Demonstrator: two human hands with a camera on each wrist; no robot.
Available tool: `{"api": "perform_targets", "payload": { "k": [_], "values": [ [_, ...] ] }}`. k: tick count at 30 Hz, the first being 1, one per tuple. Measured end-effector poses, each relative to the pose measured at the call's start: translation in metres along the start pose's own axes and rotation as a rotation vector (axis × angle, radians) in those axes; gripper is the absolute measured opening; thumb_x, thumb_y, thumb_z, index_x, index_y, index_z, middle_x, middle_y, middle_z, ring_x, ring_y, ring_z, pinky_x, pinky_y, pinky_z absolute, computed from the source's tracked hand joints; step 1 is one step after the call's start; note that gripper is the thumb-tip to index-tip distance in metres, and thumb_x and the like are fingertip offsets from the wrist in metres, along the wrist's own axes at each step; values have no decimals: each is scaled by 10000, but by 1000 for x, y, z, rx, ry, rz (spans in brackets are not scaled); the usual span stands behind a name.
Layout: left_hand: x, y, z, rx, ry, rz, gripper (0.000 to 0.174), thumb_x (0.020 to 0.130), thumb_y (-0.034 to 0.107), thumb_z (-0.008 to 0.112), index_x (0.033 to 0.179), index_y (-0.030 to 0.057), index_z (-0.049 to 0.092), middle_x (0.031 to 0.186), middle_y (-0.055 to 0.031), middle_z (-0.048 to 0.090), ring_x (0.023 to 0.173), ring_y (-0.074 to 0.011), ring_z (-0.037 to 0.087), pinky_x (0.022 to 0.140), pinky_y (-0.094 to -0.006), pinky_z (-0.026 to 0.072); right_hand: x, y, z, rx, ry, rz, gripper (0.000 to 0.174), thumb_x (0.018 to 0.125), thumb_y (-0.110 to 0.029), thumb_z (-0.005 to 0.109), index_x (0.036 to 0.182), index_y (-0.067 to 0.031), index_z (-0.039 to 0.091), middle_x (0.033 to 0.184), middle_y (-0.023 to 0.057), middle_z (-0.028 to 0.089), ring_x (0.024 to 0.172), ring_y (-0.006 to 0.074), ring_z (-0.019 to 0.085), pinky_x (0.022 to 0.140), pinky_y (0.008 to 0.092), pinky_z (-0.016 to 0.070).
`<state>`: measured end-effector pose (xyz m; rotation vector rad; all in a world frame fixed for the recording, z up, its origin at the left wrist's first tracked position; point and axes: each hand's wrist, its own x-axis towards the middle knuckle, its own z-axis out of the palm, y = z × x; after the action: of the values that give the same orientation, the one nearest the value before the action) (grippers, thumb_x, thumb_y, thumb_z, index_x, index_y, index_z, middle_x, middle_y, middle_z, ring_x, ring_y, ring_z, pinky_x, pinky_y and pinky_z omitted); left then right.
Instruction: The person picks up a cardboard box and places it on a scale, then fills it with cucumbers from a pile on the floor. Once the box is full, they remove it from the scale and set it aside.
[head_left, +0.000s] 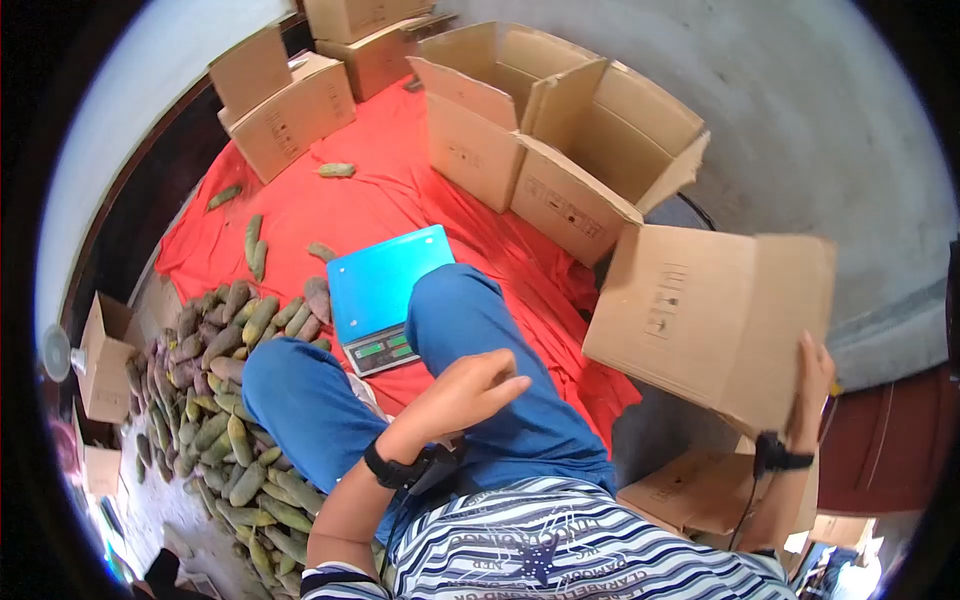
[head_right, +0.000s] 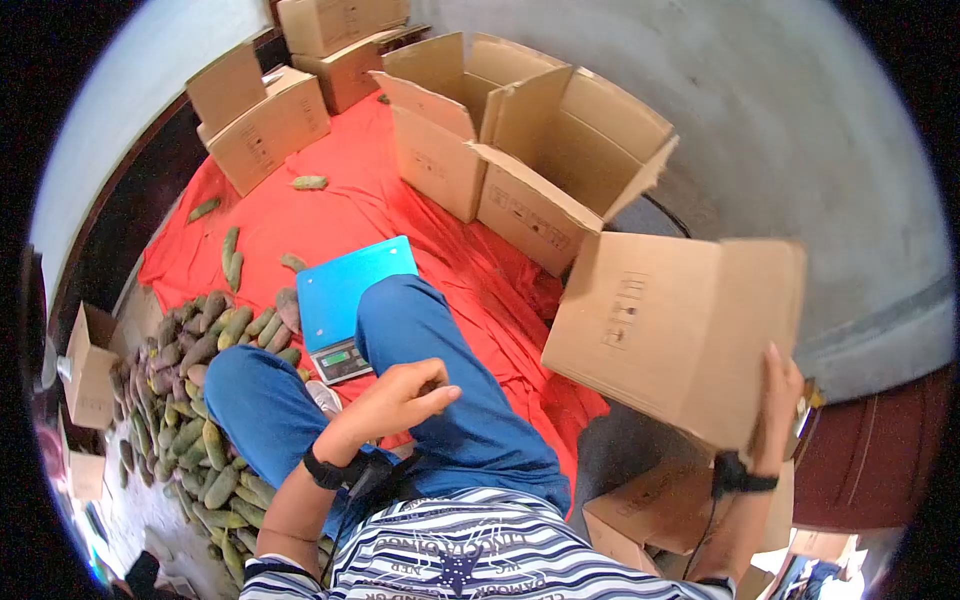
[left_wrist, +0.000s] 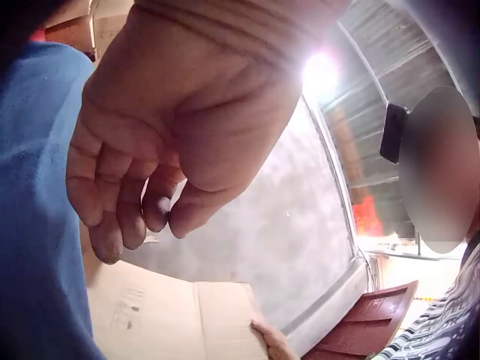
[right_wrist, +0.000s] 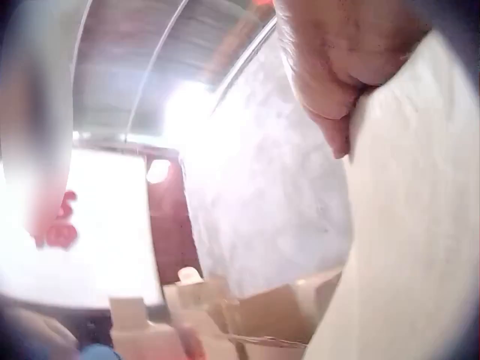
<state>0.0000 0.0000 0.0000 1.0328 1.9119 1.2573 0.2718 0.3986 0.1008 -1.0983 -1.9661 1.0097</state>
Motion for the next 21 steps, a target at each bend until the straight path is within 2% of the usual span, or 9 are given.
{"api": "perform_targets", "payload": {
  "k": [2,3,7,9,10,11,14,16,21],
  "values": [
    [16,1,13,-20,-3,81,303,888,262,589,791,-8,491,695,-181,528,637,-325,533,595,-402,414,-8,-15,-27,27,49,-64,328,932,-275,573,993,46,611,891,18,608,782,91,528,695,239,436],
    [10,-12,-32,72,26,100,303,888,262,589,791,-8,491,695,-181,528,637,-325,533,595,-402,414,-39,-14,14,117,91,-99,331,932,-280,574,988,45,610,880,21,609,778,94,531,691,241,437],
    [-6,9,-1,-17,-26,118,287,883,262,596,831,-4,503,740,-173,549,696,-330,558,622,-399,428,-102,-93,-20,73,135,-81,383,925,-313,588,1032,54,610,952,70,639,803,121,568,738,249,458],
    [4,17,1,-29,2,304,297,878,276,608,882,-4,507,801,-175,560,771,-341,571,666,-392,448,-107,-76,-57,53,126,-201,383,917,-310,595,1048,50,612,976,92,642,828,141,583,771,263,463],
    [7,17,2,-16,-35,321,349,863,307,632,963,1,496,937,-204,546,865,-351,569,709,-402,456,-118,-93,-45,118,212,-210,385,908,-305,606,1075,41,604,1007,115,636,855,157,589,794,290,470],
    [5,19,6,-19,-20,311,349,863,307,632,963,1,496,937,-204,546,865,-351,569,709,-402,456,-133,-108,-31,171,355,-232,400,900,-299,614,1111,40,589,1048,133,624,885,186,589,817,333,479],
    [-1,42,4,25,170,344,462,852,336,658,1094,-25,498,1049,-220,530,957,-314,555,813,-384,456,-139,-144,-7,225,378,-273,394,903,-323,614,1092,23,607,1012,81,621,880,162,578,812,306,462],
    [0,50,-12,128,405,208,607,812,350,706,1191,-46,445,1117,-251,497,1052,-345,524,847,-398,451,-129,-135,4,512,340,-506,395,894,-271,622,1137,39,587,1057,112,621,890,190,592,813,335,476],
    [8,44,-58,54,667,299,752,815,308,719,1319,-74,313,1248,-294,456,1164,-368,499,962,-404,422,-57,-136,45,386,205,-860,420,826,-208,684,1137,56,586,1119,150,619,949,246,588,844,414,480]
  ]
}}
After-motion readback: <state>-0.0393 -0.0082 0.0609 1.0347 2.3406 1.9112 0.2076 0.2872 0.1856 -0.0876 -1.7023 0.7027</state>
